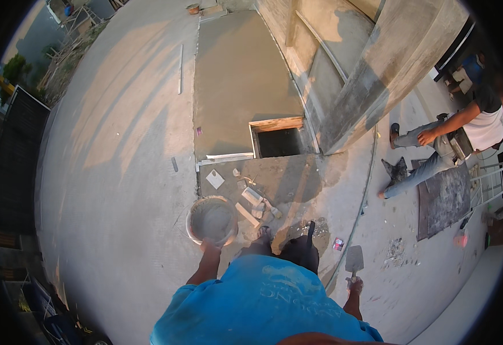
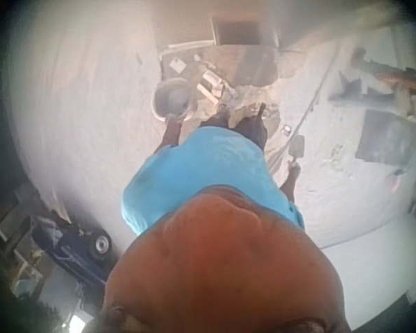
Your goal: The person scoops cement from a bucket with a trowel and spreads it onto a concrete surface, smoothing it with the trowel. The person repeatedly scoops and applies cement to fill and level the area.
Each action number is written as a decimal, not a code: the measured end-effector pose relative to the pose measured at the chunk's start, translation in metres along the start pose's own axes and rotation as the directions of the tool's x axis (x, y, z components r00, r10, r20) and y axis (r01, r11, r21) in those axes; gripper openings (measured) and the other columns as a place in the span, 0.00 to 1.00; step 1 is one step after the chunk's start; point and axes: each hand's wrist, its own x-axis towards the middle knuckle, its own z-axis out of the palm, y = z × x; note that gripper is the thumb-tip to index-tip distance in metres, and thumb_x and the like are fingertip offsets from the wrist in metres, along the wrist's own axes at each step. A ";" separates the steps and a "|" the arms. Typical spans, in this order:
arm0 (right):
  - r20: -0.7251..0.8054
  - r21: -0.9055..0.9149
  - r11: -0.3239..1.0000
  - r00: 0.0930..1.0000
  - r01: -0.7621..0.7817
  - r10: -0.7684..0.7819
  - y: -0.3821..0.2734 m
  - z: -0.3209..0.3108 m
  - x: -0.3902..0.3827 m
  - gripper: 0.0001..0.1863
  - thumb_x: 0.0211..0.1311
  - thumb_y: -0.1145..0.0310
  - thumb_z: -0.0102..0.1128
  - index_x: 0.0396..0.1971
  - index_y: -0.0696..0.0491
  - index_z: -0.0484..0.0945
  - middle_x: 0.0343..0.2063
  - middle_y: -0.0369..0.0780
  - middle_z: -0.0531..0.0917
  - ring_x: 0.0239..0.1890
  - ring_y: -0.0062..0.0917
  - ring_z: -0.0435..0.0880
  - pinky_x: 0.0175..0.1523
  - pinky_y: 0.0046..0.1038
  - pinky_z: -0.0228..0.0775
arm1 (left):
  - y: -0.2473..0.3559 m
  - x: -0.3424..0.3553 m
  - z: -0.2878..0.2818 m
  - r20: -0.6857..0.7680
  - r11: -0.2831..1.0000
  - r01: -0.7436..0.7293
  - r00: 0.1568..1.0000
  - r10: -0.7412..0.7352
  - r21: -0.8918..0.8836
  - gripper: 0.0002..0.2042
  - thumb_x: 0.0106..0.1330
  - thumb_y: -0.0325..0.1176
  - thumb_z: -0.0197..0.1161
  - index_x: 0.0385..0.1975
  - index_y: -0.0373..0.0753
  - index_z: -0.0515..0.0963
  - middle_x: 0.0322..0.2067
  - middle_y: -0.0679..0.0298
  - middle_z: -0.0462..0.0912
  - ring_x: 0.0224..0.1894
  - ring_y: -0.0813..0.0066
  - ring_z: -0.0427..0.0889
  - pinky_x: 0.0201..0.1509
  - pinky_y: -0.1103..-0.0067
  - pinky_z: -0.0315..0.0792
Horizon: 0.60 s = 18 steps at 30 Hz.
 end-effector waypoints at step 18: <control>0.171 -0.196 0.847 0.868 0.495 -0.467 -0.279 -0.184 0.289 0.24 0.50 0.48 0.64 0.43 0.47 0.76 0.39 0.44 0.82 0.46 0.41 0.80 0.49 0.42 0.72 | -0.085 -0.082 0.112 -0.339 0.979 -0.193 0.927 0.159 -0.069 0.08 0.53 0.26 0.48 0.32 0.32 0.67 0.43 0.46 0.67 0.44 0.42 0.72 0.47 0.34 0.66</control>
